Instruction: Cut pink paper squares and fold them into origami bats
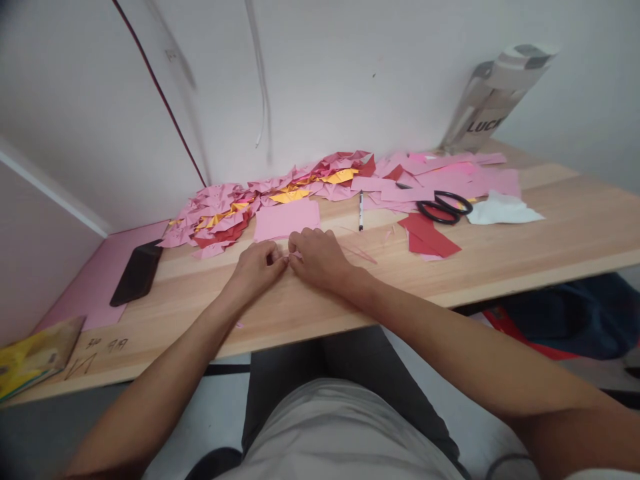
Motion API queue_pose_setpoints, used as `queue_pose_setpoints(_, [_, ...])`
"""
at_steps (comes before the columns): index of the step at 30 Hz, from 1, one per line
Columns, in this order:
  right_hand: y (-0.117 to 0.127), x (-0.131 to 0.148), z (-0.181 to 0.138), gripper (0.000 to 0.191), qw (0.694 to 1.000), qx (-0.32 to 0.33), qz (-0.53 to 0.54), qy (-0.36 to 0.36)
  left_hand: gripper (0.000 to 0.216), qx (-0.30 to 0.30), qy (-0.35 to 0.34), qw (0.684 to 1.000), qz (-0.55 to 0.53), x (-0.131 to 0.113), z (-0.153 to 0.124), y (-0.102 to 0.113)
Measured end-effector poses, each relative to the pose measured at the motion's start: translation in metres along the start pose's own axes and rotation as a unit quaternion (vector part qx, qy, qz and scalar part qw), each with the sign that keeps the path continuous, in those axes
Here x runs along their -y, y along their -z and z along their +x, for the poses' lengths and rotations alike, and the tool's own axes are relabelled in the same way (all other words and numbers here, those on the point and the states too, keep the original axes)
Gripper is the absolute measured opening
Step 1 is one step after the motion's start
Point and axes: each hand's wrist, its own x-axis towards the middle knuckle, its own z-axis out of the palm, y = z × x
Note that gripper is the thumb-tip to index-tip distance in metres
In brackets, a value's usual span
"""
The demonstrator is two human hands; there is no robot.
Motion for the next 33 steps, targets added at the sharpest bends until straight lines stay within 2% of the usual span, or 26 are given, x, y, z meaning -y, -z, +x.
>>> queue_pose_setpoints(17, [0.0012, -0.0023, -0.0002, 0.023, 1.0, 0.007, 0.0, -0.005, 0.018, 0.001, -0.002, 1.0, -0.014, 0.002, -0.0013, 0.0027])
queue_pose_setpoints(28, [-0.0003, 0.0035, 0.0, 0.012, 1.0, -0.003, -0.015, 0.0, 0.013, -0.004, -0.002, 1.0, -0.017, 0.0021, -0.0024, 0.0036])
queue_pose_setpoints(33, [-0.001, 0.0032, -0.0002, 0.017, 1.0, -0.004, -0.018, 0.001, 0.01, -0.001, -0.004, 1.0, -0.023, 0.0028, -0.0028, 0.0037])
